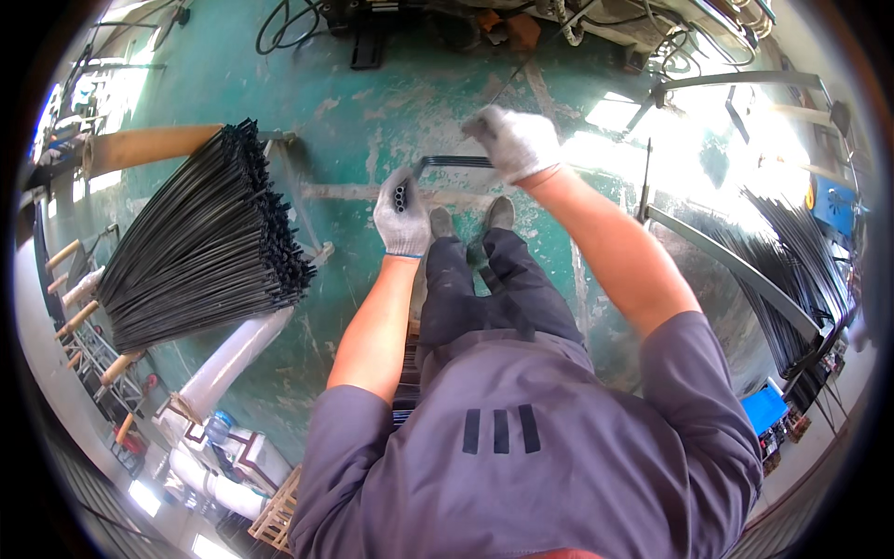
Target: The person picks up bundles of straight metal rods from a pile on the floor and places them into a yellow and grey bending machine. They operate the machine to bend the rods into a U-shape and then remove the finished pieces, stacking them on a nearby rack. The process is repeated with multiple bundles of rods.
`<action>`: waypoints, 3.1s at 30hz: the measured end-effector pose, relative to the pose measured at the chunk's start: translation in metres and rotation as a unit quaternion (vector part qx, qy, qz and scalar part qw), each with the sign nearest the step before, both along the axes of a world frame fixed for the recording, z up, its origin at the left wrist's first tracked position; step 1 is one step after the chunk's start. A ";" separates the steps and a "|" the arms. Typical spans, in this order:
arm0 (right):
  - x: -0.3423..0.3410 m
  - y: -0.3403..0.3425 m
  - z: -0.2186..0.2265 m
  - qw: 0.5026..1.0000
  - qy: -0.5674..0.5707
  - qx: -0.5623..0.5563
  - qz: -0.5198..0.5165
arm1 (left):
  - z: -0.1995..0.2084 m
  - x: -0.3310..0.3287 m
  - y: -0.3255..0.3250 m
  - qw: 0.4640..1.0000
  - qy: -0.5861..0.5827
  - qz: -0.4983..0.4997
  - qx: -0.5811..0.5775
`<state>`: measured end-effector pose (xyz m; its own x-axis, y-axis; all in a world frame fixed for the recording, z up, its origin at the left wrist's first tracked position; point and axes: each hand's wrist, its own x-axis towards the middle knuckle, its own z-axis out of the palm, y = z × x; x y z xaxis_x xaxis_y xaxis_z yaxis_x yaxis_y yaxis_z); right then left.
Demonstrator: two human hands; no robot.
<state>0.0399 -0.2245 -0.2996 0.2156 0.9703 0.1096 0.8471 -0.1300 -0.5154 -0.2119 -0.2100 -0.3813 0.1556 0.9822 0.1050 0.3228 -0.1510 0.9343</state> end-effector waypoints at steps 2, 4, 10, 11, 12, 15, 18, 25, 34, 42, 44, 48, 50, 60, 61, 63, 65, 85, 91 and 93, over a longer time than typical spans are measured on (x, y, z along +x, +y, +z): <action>-0.027 -0.001 -0.003 0.999 0.028 0.012 0.019 | 0.002 0.001 0.002 1.000 0.012 -0.004 0.023; -0.055 -0.003 -0.004 0.999 0.049 0.010 0.017 | 0.007 0.001 0.005 0.999 0.030 -0.012 0.039; -0.122 0.002 -0.007 0.995 0.099 0.011 -0.003 | 0.011 -0.007 0.007 0.997 0.013 -0.070 -0.014; -0.122 0.003 -0.008 0.995 0.099 0.025 -0.002 | 0.015 -0.006 0.007 0.996 -0.005 -0.077 -0.045; -0.124 0.005 -0.008 0.994 0.099 0.039 0.000 | 0.008 -0.013 0.008 0.995 0.015 -0.078 -0.062; -0.115 0.007 0.008 0.992 0.104 0.065 -0.007 | -0.005 -0.019 0.007 0.996 0.054 -0.073 0.005; -0.105 0.008 0.006 0.989 0.095 0.108 -0.031 | 0.001 -0.012 0.004 0.998 0.019 -0.058 0.032; -0.102 0.005 -0.001 0.987 0.068 0.134 -0.054 | 0.008 -0.003 0.010 0.995 0.074 -0.057 0.047; -0.100 -0.001 -0.007 0.994 0.054 0.066 -0.067 | 0.006 0.003 0.012 0.996 0.038 -0.080 0.028; -0.110 0.004 -0.016 0.982 0.170 0.077 -0.007 | -0.014 -0.006 0.009 0.992 -0.064 -0.087 -0.062; -0.108 0.003 -0.015 0.976 0.200 0.081 0.011 | -0.014 -0.015 0.009 0.992 -0.028 -0.098 -0.070; -0.106 -0.002 -0.013 0.967 0.241 0.078 0.024 | -0.002 -0.014 0.014 0.990 0.004 -0.103 -0.093; -0.103 -0.001 -0.011 0.967 0.246 0.061 0.036 | 0.004 -0.005 0.014 0.973 -0.127 -0.065 -0.179; -0.088 0.000 0.005 0.954 0.298 -0.005 0.041 | 0.010 0.014 0.022 0.997 -0.040 -0.066 -0.026; -0.082 -0.002 0.017 0.950 0.309 -0.024 0.039 | 0.007 0.014 0.022 0.998 -0.028 -0.062 -0.017; -0.063 -0.020 0.047 0.942 0.330 -0.059 0.009 | 0.002 0.017 0.023 0.999 -0.006 -0.053 0.000; -0.039 -0.057 0.059 0.949 0.310 -0.050 -0.020 | 0.004 0.021 0.022 0.999 -0.018 -0.020 -0.024; 0.092 -0.052 0.049 0.892 -0.115 -0.422 -0.111 | -0.007 0.011 0.017 0.997 -0.056 0.015 -0.060; 0.093 -0.051 0.057 0.919 -0.121 -0.364 -0.091 | -0.013 0.006 0.014 0.993 -0.055 0.030 -0.096; 0.098 -0.053 0.060 0.919 -0.125 -0.369 -0.057 | -0.011 0.007 0.013 0.990 -0.064 0.043 -0.121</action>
